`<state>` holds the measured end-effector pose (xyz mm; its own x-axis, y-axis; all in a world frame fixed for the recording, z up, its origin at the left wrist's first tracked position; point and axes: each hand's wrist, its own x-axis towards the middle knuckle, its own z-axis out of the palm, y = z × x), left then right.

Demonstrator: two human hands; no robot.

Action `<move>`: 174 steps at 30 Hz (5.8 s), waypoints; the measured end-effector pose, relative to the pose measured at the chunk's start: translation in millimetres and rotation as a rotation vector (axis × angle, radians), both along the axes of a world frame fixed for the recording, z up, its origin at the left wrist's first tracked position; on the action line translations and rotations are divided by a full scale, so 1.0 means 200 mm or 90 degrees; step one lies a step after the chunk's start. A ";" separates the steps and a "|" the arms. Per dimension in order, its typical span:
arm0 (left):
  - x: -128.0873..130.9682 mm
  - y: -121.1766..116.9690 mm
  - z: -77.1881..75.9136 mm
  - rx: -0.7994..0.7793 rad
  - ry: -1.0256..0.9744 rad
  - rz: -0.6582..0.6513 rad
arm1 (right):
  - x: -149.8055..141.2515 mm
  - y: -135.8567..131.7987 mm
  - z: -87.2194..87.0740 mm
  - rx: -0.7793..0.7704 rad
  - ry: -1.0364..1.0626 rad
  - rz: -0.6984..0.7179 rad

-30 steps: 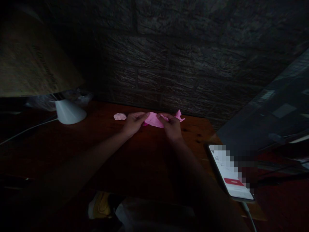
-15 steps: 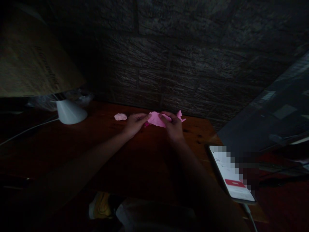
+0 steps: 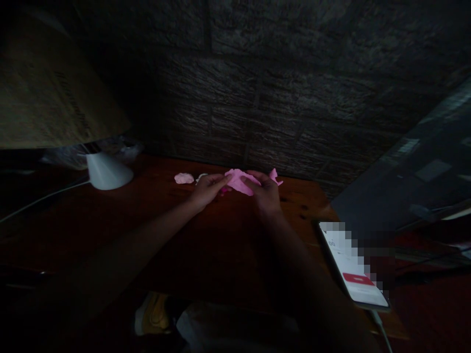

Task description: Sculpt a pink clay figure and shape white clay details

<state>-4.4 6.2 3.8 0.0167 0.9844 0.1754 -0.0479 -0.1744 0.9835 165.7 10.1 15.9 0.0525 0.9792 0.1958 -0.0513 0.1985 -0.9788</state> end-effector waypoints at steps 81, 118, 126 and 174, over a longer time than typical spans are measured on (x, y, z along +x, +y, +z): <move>0.00 0.00 -0.01 -0.055 -0.114 -0.054 | 0.00 0.02 -0.04 0.103 -0.097 0.136; 0.00 -0.01 0.00 -0.070 -0.132 -0.092 | 0.02 0.03 -0.06 0.079 -0.089 0.112; -0.01 0.00 -0.02 -0.059 -0.141 -0.111 | 0.01 0.03 -0.05 0.073 -0.089 0.105; -0.01 0.04 -0.07 -0.091 -0.188 -0.145 | 0.03 0.05 -0.06 0.070 -0.097 0.127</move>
<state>-5.7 15.0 -9.7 0.2062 0.9763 0.0663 -0.3536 0.0112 0.9353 171.2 19.3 4.6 -0.1780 0.9396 0.2924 0.0465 0.3048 -0.9513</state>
